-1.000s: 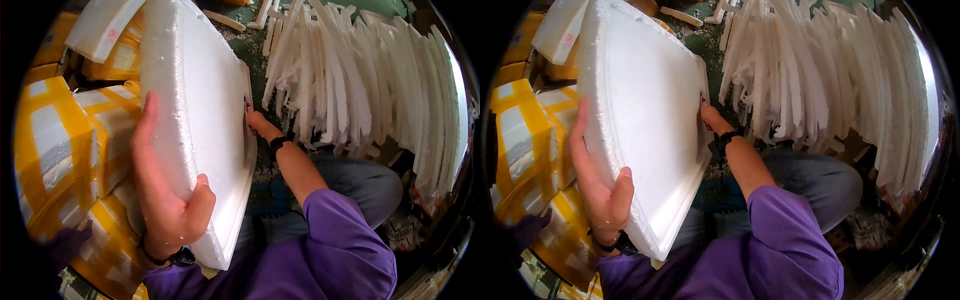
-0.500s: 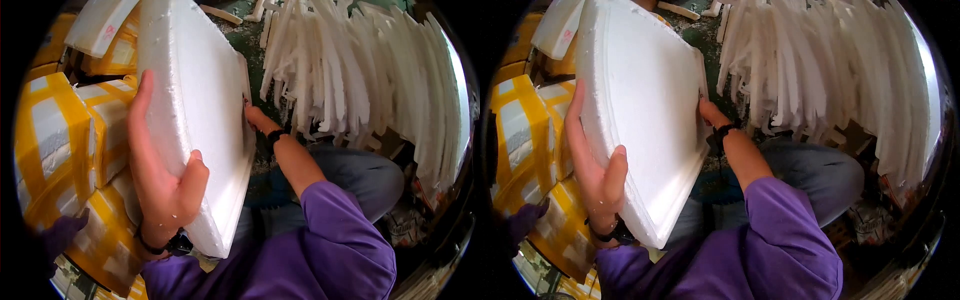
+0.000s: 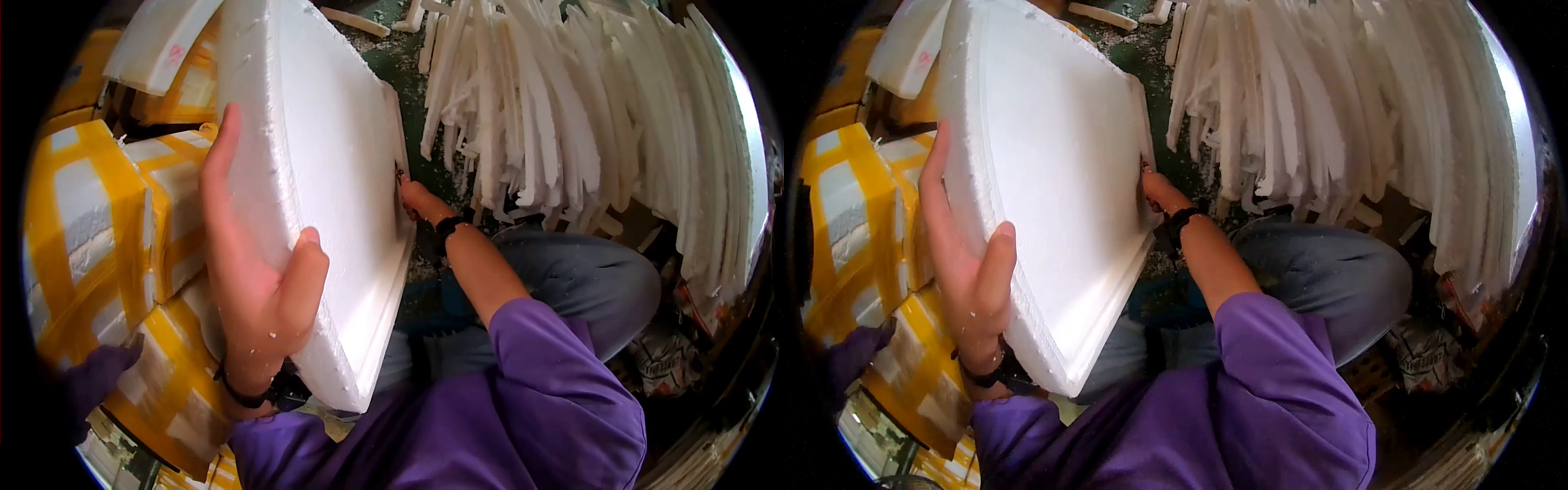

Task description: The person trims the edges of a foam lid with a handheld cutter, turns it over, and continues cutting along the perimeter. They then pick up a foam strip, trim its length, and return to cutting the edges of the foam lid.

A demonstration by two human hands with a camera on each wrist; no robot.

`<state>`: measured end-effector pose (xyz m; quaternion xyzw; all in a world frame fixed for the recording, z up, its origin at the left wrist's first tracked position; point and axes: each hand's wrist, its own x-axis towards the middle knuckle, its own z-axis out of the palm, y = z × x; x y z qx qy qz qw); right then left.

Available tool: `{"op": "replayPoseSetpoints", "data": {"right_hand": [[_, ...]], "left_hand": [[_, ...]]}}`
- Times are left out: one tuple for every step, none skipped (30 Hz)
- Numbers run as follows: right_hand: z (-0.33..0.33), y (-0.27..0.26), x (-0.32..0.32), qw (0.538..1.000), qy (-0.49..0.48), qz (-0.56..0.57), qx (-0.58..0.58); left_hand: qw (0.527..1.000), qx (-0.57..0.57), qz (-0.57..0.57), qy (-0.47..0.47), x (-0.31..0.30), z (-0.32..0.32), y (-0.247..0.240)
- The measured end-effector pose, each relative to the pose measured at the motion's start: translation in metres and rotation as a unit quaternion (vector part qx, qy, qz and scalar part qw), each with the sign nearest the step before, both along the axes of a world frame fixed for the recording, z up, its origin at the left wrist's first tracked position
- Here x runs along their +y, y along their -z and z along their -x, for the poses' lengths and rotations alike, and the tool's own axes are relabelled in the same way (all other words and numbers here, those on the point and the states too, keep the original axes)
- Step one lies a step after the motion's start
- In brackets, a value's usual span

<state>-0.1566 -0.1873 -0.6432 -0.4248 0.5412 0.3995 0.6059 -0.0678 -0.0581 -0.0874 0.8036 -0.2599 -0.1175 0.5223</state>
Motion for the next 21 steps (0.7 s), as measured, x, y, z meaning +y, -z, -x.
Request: {"op": "replayPoseSetpoints", "data": {"right_hand": [[0.0,-0.003,0.004,1.0,-0.01,0.004,-0.003],[-0.003,-0.023,0.013,0.999,-0.033,0.021,-0.01],[0.002,-0.031,0.019,0.998,-0.054,0.041,-0.017],[0.016,-0.04,0.018,0.996,-0.078,0.04,-0.03],[0.033,-0.039,0.013,0.993,-0.102,0.039,-0.043],[0.05,-0.039,0.008,0.99,-0.126,0.038,-0.056],[0.058,-0.037,0.007,0.986,-0.147,0.041,-0.067],[0.061,-0.036,0.008,0.985,-0.152,0.037,-0.069],[0.06,-0.035,0.01,0.985,-0.15,0.036,-0.071],[0.057,-0.034,0.014,0.988,-0.137,0.035,-0.068],[0.055,-0.031,0.017,0.99,-0.124,0.031,-0.066],[0.052,-0.028,0.019,0.992,-0.106,0.019,-0.061],[0.051,-0.026,0.018,0.995,-0.08,-0.001,-0.054],[0.049,-0.024,0.016,0.997,-0.054,-0.028,-0.044],[0.048,-0.023,0.011,0.997,-0.02,-0.063,-0.034],[0.047,-0.023,0.006,0.995,0.007,-0.09,-0.028],[0.045,-0.031,0.004,0.993,0.029,-0.109,-0.022],[0.046,-0.039,0.001,0.991,0.044,-0.125,-0.018],[0.047,-0.046,0.003,0.992,0.047,-0.112,-0.02],[0.047,-0.054,0.004,0.994,0.049,-0.099,-0.021],[0.049,-0.062,0.006,0.995,0.052,-0.087,-0.021]], "left_hand": [[1.0,-0.025,-0.011,0.003,0.002,-0.001,0.002],[0.999,-0.048,-0.022,0.008,0.005,-0.004,0.007],[0.998,-0.056,-0.023,0.012,0.007,-0.004,0.009],[0.997,-0.065,-0.024,0.016,0.008,-0.005,0.01],[0.998,-0.059,-0.017,0.019,0.008,-0.005,0.008],[0.998,-0.058,-0.014,0.022,0.008,-0.006,0.008],[0.998,-0.058,-0.012,0.025,0.009,-0.006,0.008],[0.998,-0.062,-0.015,0.029,0.011,-0.007,0.008],[0.997,-0.064,-0.014,0.029,0.011,-0.008,0.009],[0.997,-0.067,-0.014,0.029,0.011,-0.009,0.01],[0.997,-0.067,-0.011,0.024,0.011,-0.009,0.011],[0.998,-0.059,-0.007,0.026,0.011,-0.009,0.012],[0.998,-0.051,-0.004,0.027,0.01,-0.009,0.012],[0.999,-0.038,0.003,0.032,0.011,-0.007,0.011],[0.999,-0.03,0.009,0.032,0.01,-0.006,0.01],[0.999,-0.022,0.015,0.032,0.008,-0.005,0.009],[0.999,-0.017,0.018,0.027,0.005,-0.003,0.008],[0.999,-0.022,0.015,0.026,0.005,-0.004,0.008],[0.999,-0.028,0.012,0.026,0.005,-0.004,0.008],[0.999,-0.045,0.004,0.029,0.006,-0.006,0.01],[0.998,-0.048,0.004,0.03,0.006,-0.006,0.01]]}}
